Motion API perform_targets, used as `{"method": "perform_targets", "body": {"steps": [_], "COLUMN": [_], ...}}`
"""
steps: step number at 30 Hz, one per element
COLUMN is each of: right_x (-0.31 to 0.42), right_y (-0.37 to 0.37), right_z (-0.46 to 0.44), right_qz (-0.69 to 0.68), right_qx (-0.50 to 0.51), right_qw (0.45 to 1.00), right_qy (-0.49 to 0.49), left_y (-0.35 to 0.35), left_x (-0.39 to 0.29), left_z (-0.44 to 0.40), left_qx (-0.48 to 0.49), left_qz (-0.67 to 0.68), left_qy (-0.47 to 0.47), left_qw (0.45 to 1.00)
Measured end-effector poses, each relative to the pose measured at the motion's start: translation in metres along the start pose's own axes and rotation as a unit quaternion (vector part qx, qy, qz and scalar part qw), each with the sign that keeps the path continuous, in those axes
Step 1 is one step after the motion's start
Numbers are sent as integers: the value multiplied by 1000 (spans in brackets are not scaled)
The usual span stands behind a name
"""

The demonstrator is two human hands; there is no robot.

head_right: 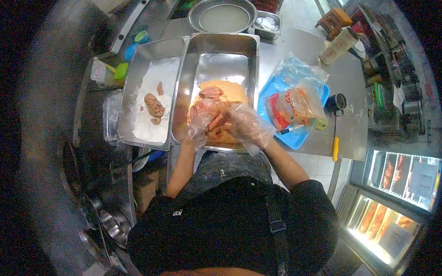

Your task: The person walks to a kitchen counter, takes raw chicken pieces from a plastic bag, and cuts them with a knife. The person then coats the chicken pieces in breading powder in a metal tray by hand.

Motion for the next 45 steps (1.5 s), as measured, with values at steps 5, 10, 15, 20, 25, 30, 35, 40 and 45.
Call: {"method": "perform_targets", "body": {"steps": [5,10,15,20,25,30,35,40,45], "right_x": [-19,-51,-67,-98,-70,-56,-46,-83,-178], "right_y": [15,55,64,80,64,60,80,83,-40], "right_z": [-10,-4,-6,-12,-19,-25,-23,-26,73], "right_qz": [-255,-649,-599,-461,-424,-261,-164,-164,58], "right_qx": [31,46,2,32,-23,-98,-184,-149,-287], "right_qw": [961,750,775,863,890,952,966,971,926], "right_qy": [99,124,201,204,166,127,82,92,239], "left_y": [-9,-17,-2,-13,10,-39,-48,-42,-96], "left_x": [-8,-10,-9,6,-6,10,18,3,-1], "left_z": [13,15,-6,-23,6,-43,-50,-30,-34], "left_qx": [-24,-153,-74,13,-22,-14,-65,-126,-99], "left_qz": [-303,-457,-496,-112,-140,-199,-270,-291,-350], "left_qy": [203,436,223,233,147,198,191,251,146], "left_qw": [931,760,835,966,979,960,941,915,920]}}
Point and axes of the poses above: each hand's wrist, its own z-axis away from the middle knuckle, its own y-axis out of the palm, x = y × z, the point moved 3 cm from there along -z, towards the middle knuckle, and after that the axes turned 7 degrees about x, right-handed, at the moved point
